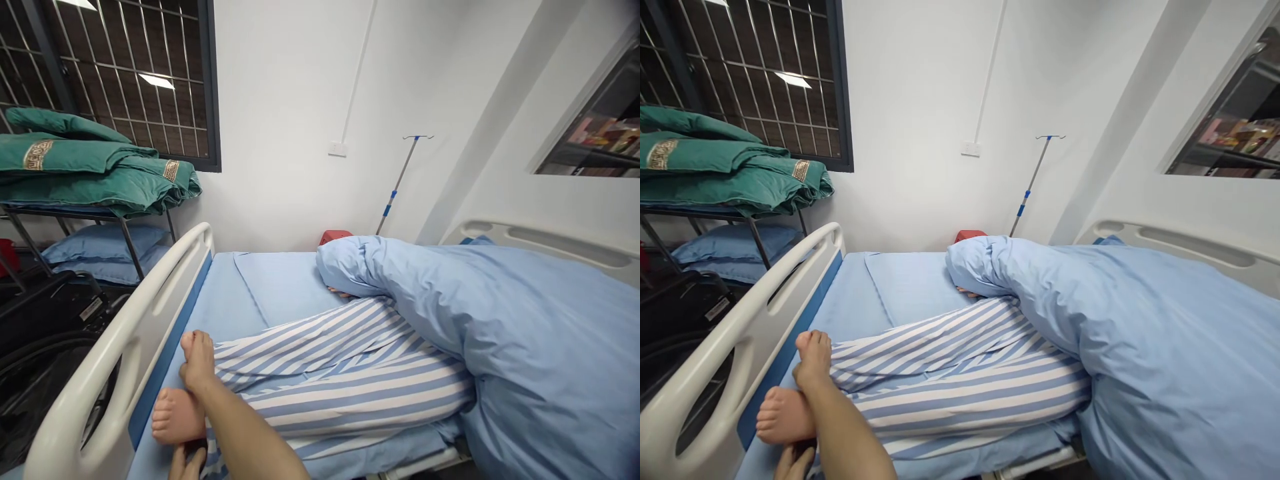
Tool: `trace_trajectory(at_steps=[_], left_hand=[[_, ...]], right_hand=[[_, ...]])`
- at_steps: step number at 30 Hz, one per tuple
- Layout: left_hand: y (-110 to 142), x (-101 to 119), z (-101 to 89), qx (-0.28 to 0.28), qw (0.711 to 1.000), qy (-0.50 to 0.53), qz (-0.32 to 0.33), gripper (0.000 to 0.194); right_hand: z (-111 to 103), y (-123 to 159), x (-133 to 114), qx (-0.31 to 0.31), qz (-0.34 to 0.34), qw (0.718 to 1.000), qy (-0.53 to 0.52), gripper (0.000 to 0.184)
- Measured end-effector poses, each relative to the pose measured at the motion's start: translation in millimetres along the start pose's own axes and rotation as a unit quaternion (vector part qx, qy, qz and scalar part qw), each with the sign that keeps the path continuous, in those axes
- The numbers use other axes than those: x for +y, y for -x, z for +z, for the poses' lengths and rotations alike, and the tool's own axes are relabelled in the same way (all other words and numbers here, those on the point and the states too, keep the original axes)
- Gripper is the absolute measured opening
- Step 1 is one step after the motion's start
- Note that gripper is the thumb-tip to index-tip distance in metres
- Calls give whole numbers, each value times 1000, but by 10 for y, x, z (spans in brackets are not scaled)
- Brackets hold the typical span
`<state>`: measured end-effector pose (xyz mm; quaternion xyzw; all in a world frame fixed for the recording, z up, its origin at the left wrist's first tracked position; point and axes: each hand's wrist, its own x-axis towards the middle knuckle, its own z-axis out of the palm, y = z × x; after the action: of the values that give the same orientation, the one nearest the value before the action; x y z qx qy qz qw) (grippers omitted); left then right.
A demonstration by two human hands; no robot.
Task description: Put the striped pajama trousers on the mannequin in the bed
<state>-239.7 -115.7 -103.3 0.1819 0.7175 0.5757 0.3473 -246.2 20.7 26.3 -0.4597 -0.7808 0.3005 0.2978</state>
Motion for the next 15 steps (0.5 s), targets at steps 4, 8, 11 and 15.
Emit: trace_trajectory(at_steps=[4, 8, 11, 15], left_hand=[[16, 37, -19, -3, 1000, -12, 16, 34], [86, 179, 4, 8, 999, -41, 28, 27], [157, 300, 34, 15, 998, -50, 37, 26], [222, 430, 37, 18, 995, -80, 55, 27]], right_hand=[[-106, -24, -127, -5, -46, 998, -48, 77], [-431, 213, -55, 50, -88, 995, -25, 70], [-716, 532, 184, 77, -106, 991, 1, 55], [-871, 936, 543, -44, -130, 988, 65, 41]])
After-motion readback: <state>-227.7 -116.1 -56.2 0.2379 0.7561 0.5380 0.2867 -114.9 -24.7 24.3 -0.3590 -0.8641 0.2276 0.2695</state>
